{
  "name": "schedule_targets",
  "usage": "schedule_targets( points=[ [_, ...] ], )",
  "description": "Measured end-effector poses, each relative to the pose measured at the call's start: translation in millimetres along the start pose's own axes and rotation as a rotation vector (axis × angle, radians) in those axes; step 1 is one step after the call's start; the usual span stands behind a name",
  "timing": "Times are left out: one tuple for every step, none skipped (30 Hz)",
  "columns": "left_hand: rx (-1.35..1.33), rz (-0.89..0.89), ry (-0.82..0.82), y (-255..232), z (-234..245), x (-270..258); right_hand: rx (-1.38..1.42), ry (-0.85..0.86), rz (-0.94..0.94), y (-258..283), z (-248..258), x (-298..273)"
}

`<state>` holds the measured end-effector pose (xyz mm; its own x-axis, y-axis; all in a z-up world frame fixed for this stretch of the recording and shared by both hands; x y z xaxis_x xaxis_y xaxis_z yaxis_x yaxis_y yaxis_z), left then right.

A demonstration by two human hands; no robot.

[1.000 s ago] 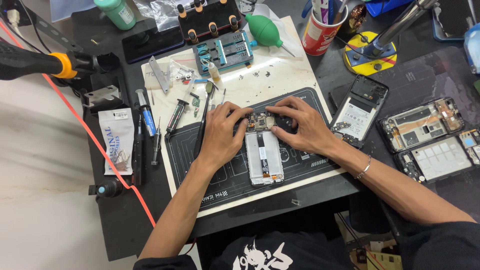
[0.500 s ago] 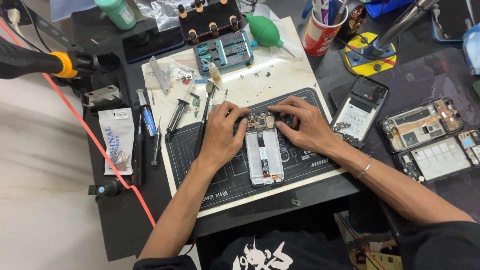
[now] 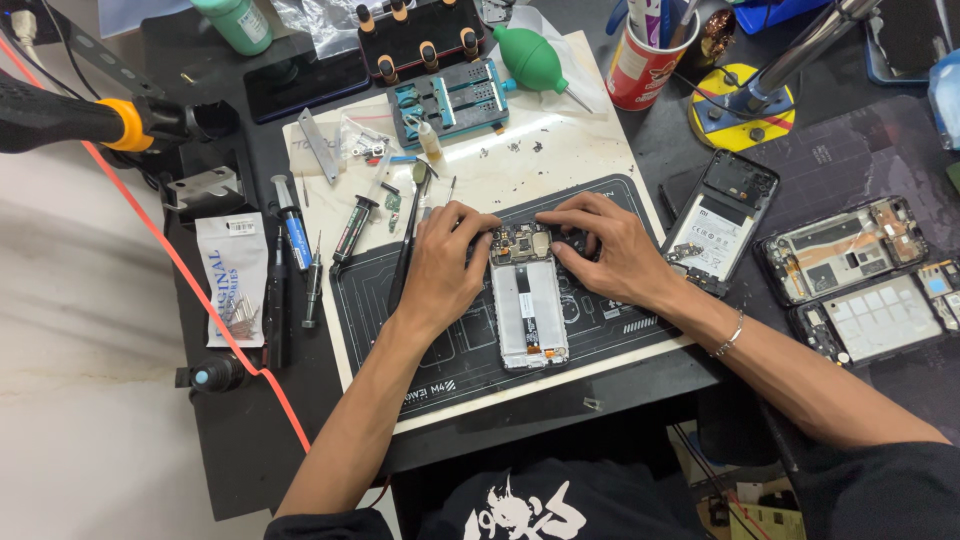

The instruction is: The person works on a disassembled smartphone, using tweezers to handle small components and connectors on the motherboard. They carefully align and press parts into place while the phone remains open on a work mat.

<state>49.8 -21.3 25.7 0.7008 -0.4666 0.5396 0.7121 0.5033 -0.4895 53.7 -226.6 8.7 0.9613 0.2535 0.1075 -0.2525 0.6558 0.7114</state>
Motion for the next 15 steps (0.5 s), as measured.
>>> schedule_targets(
  points=[
    [-0.001,0.002,0.001,0.0,0.1,0.1,0.0,0.001,-0.005,0.0,0.0,0.2],
    [-0.001,0.004,0.001,-0.2,-0.1,0.3,0.001,0.002,-0.009,0.2,0.0,0.2],
    [0.0,0.007,0.001,-0.2,0.2,0.4,0.001,0.004,-0.012,0.8,-0.3,0.7],
    [0.005,0.004,-0.004,-0.5,0.9,0.5,0.002,0.005,-0.016,1.3,-0.4,1.0],
    [0.007,-0.001,-0.008,-1.1,0.9,0.7,0.001,0.005,-0.022,1.3,0.1,0.4],
    [0.01,-0.006,-0.012,-1.6,1.1,0.9,0.001,0.005,-0.027,1.4,0.4,-0.1],
    [0.0,-0.005,-0.026,-1.5,2.0,1.5,0.003,0.001,-0.017,2.7,0.9,-0.1],
    [-0.01,-0.004,-0.04,-1.5,3.1,1.8,0.005,-0.004,-0.006,3.8,1.2,-0.3],
    [-0.021,0.0,-0.052,-2.2,3.6,0.7,0.008,-0.006,0.002,4.6,0.8,-1.6],
    [-0.035,0.017,-0.057,-2.0,3.5,-0.3,0.009,-0.005,0.006,4.8,0.3,-2.3],
    [-0.047,0.032,-0.063,-1.4,3.7,0.1,0.008,-0.006,0.012,5.1,0.5,-1.7],
    [-0.06,0.046,-0.068,-0.5,4.2,0.8,0.008,-0.007,0.017,5.3,0.7,-0.9],
    [-0.059,0.043,-0.069,-1.0,4.8,0.7,0.002,-0.006,0.016,5.2,0.3,-1.0],
    [-0.058,0.039,-0.07,-1.5,5.4,0.4,-0.004,-0.005,0.015,5.0,0.0,-1.0],
    [-0.059,0.034,-0.07,-2.0,5.6,0.4,-0.01,-0.005,0.012,4.5,-0.4,-1.3]
  ],
)
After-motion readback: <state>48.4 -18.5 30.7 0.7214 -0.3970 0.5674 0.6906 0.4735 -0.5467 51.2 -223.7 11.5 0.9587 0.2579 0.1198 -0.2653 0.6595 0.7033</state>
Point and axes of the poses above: each hand's wrist, its own x-axis towards the middle knuckle, its own z-axis out of the back of the hand, y = z × x, the point moved 6 cm from there along x, towards the middle knuckle, and after that the axes turned 12 degrees about -z, right-handed, at the moved point
